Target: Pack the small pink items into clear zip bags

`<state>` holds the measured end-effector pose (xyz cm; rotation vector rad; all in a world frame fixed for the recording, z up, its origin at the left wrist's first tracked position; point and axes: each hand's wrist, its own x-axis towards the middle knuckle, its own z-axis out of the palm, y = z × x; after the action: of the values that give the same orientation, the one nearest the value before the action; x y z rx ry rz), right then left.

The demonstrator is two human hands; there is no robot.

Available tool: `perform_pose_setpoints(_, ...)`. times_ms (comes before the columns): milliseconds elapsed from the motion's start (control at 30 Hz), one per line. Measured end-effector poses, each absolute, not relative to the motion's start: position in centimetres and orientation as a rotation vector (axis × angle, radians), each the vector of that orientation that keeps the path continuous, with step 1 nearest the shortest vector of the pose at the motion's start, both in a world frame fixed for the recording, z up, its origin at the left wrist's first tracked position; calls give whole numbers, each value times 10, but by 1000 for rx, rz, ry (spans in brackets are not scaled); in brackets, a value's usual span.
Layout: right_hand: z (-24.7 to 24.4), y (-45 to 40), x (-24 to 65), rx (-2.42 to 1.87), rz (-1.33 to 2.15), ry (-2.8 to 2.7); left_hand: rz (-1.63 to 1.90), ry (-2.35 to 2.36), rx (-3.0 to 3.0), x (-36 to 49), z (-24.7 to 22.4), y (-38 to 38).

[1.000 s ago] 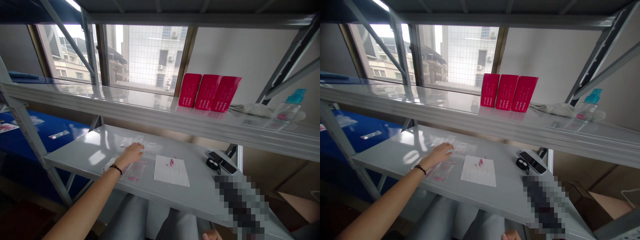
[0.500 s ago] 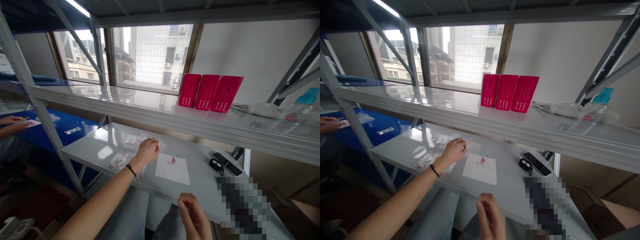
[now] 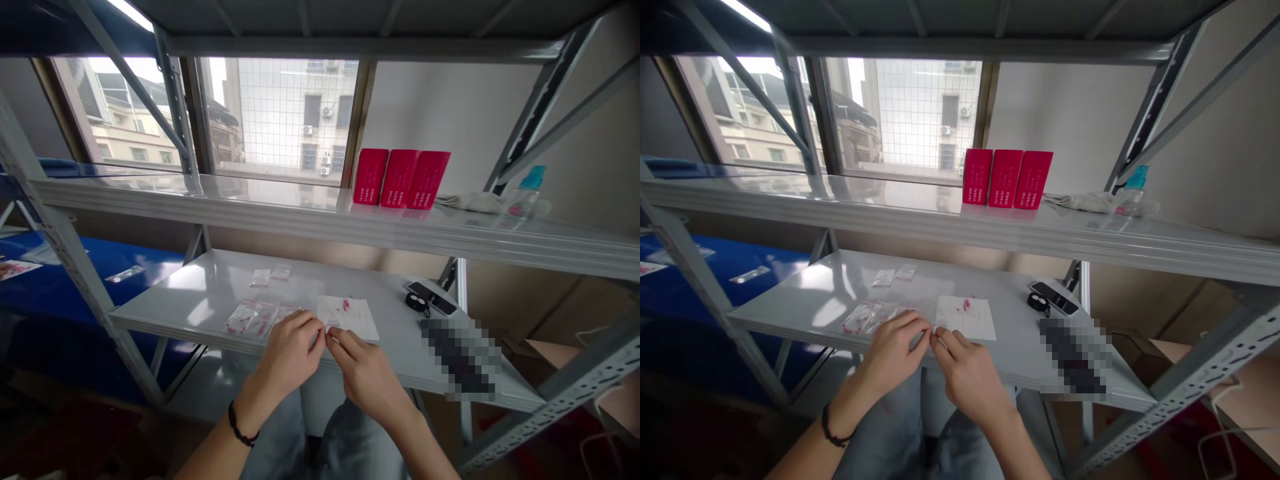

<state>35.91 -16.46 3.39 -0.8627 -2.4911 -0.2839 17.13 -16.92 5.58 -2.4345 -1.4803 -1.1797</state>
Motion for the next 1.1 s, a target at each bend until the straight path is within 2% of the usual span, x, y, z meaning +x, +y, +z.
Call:
perform_pose_setpoints(133, 12, -170, 353, -946, -225, -2457, -1370, -1461, -2555, 155, 30, -171)
perform_pose_setpoints(267, -29, -175, 370, -934, 65, -2199, -1710, -1832, -2077, 124, -49, -197)
perform_pose_setpoints(333, -46, -180, 381, -890, 165, -2085, -1619, -2073, -1971, 116, -101, -217)
perform_pose_setpoints(433, -56, -187, 395, -851, 210, -2065, -1154, -2379, -2189, 118, -162, -238)
perform_pose_setpoints(500, -52, -189, 400, -852, 211, -2076, -939, -2426, -2311, 123, -182, -243)
perform_pose_setpoints(567, -45, -191, 404, -855, 191, -2061, -949, -2396, -2312, 127, -188, -243)
perform_pose_setpoints(667, -39, -192, 408, -833, 152, -2058, -1140, -2288, -2255, 129, -183, -243)
perform_pose_setpoints(767, -38, -193, 416, -836, 133, -2050, -1328, -2153, -2233, 128, -154, -243)
perform_pose_setpoints(967, -29, -193, 432, -842, 183, -1985, -1514, -1690, -2265, 110, -14, -200)
perform_pose_setpoints(1100, -16, -191, 438, -836, 222, -1962, -1296, -1595, -2462, 88, 50, -128)
